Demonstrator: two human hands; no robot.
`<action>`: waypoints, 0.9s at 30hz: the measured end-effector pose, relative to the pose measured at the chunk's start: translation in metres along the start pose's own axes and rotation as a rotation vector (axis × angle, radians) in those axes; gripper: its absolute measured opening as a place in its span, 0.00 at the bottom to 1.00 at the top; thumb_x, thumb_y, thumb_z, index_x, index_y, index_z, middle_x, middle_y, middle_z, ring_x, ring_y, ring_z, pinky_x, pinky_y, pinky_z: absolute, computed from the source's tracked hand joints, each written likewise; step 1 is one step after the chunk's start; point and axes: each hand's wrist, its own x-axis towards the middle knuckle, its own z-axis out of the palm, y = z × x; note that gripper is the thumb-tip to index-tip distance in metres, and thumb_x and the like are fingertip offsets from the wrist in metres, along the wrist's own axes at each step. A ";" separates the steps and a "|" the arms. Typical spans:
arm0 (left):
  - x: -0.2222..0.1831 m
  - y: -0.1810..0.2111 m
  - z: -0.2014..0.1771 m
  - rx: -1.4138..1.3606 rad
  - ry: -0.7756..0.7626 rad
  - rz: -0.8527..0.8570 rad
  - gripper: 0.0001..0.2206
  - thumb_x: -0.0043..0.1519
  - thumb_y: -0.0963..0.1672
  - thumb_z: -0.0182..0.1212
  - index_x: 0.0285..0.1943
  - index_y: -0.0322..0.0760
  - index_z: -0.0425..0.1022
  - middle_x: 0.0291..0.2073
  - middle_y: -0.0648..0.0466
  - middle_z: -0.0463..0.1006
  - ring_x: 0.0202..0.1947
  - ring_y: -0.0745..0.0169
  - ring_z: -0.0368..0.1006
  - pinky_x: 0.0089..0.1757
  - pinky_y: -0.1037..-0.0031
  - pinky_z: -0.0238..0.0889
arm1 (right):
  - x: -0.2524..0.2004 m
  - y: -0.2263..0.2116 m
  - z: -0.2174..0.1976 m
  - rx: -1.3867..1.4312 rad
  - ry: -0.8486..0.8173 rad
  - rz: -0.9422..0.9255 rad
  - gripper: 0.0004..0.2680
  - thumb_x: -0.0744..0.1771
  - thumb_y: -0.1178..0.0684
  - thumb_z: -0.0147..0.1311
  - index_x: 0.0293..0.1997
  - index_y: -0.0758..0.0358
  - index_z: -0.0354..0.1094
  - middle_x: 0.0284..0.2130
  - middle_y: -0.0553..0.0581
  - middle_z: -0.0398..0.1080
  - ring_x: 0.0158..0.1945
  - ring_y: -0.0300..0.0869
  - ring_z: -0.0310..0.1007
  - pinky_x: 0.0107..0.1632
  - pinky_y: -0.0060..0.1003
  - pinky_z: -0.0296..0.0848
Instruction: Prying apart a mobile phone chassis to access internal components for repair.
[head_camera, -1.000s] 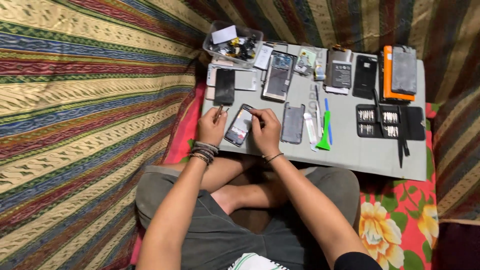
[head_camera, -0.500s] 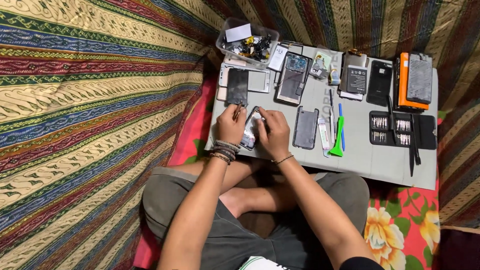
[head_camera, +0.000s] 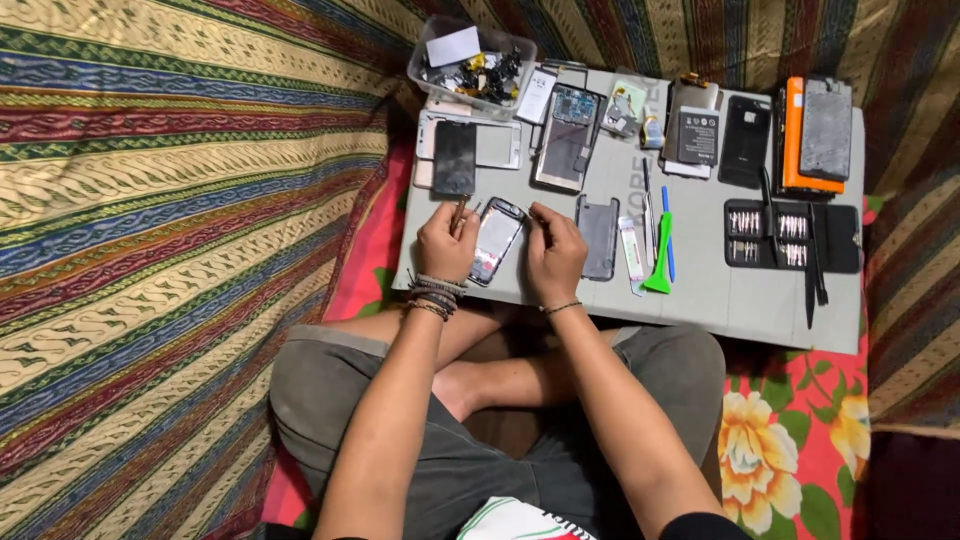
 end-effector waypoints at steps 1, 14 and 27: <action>-0.002 -0.002 0.001 0.000 -0.010 -0.003 0.03 0.59 0.44 0.63 0.35 0.42 0.79 0.10 0.58 0.67 0.16 0.65 0.66 0.26 0.74 0.61 | -0.005 0.003 -0.001 -0.006 0.002 0.008 0.08 0.67 0.66 0.55 0.47 0.63 0.76 0.34 0.57 0.78 0.39 0.52 0.77 0.44 0.42 0.75; -0.002 0.000 0.007 0.190 -0.042 0.033 0.04 0.60 0.47 0.63 0.33 0.49 0.77 0.12 0.58 0.72 0.20 0.54 0.75 0.28 0.67 0.68 | -0.013 0.044 -0.057 -0.446 0.127 -0.170 0.06 0.63 0.60 0.64 0.37 0.52 0.78 0.26 0.49 0.70 0.36 0.47 0.70 0.43 0.41 0.66; -0.005 0.000 0.003 0.190 -0.021 0.089 0.04 0.60 0.47 0.61 0.32 0.48 0.76 0.12 0.56 0.72 0.22 0.50 0.75 0.29 0.64 0.69 | -0.012 0.043 -0.054 -0.569 0.067 -0.153 0.05 0.61 0.56 0.66 0.35 0.48 0.77 0.29 0.46 0.69 0.40 0.45 0.67 0.45 0.41 0.62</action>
